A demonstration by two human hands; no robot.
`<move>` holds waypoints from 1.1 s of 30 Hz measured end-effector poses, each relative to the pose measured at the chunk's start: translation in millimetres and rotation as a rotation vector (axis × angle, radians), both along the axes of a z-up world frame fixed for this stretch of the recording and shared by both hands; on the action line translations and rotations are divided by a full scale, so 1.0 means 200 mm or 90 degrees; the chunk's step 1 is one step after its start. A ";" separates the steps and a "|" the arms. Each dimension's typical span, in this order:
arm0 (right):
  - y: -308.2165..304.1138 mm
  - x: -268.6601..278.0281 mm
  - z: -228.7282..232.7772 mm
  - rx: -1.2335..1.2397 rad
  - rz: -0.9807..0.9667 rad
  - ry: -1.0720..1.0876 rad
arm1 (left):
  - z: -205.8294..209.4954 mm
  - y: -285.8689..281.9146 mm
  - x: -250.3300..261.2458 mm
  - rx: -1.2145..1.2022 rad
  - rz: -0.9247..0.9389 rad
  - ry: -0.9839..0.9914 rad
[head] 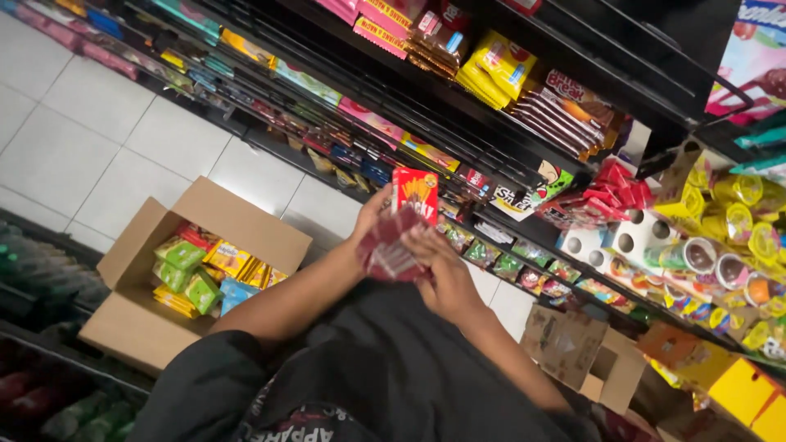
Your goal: Scanning snack boxes and placing them onto grocery store shelves.
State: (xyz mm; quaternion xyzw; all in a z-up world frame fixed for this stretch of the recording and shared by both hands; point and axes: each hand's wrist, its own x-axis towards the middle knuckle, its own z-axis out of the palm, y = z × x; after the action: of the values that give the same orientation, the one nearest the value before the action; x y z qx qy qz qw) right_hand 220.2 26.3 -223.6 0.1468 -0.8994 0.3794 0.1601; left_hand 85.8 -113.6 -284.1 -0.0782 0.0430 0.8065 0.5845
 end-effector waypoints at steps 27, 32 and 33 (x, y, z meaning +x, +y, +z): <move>0.61 0.19 0.19 -0.118 0.169 -0.314 | -0.13 0.21 0.18 -0.255 -0.007 0.078; 1.11 0.19 0.42 -0.543 0.030 0.198 | -0.08 0.28 0.15 -0.349 0.097 0.093; 1.18 0.11 0.46 -0.560 -0.102 0.322 | -0.07 0.29 0.16 -0.358 0.113 0.108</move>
State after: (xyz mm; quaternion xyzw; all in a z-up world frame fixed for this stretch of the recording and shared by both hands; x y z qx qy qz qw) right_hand 242.8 262.3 -130.7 0.0837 -0.5961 0.6611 0.4480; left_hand 116.9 -54.6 -297.8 -0.1729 0.3061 0.8147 0.4612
